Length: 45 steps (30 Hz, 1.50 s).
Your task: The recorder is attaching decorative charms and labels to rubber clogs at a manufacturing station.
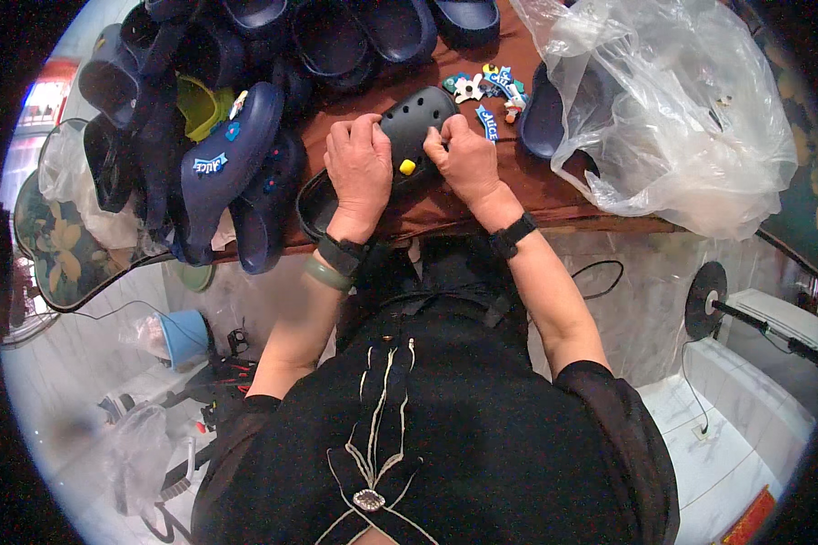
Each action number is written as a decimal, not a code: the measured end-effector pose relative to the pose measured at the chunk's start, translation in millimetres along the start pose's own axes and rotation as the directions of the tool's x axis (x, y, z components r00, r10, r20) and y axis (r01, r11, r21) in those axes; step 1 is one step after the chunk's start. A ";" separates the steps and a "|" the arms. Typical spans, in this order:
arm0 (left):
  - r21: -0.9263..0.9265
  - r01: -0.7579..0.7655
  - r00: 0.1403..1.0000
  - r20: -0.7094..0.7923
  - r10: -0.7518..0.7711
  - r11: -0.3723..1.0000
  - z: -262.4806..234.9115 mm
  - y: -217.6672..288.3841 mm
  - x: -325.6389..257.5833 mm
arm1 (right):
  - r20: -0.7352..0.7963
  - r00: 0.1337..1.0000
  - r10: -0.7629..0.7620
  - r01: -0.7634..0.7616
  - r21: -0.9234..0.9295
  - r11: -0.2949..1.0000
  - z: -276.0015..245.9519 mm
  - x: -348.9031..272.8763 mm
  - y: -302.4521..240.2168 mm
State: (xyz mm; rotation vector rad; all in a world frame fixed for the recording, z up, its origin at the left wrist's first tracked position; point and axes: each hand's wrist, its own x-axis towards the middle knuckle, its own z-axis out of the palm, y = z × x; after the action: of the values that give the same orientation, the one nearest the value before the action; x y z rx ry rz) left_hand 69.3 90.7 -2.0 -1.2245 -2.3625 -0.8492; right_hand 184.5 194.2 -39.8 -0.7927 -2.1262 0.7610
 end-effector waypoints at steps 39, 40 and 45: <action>-0.046 0.011 1.000 -0.002 -0.011 0.999 -2.3 -1.5 -0.9 | 0.380 0.924 -0.045 -0.050 0.237 0.970 -8.8 -22.9 -27.9; -0.052 0.011 1.000 -0.009 -0.012 0.999 -2.8 -0.8 -1.2 | 0.340 0.937 -0.077 -0.009 0.246 0.969 -7.3 -26.1 -26.6; -0.042 0.007 1.000 -0.003 -0.007 0.999 -3.2 -2.2 -2.3 | 0.295 0.955 -0.007 -0.080 0.280 0.957 -3.6 -31.1 -32.7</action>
State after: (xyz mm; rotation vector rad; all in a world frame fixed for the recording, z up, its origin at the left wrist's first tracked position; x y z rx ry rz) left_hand 68.9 86.2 -1.6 -1.2309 -2.3587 -0.9066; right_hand 194.6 151.8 -27.5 -0.5907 -2.1887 1.2439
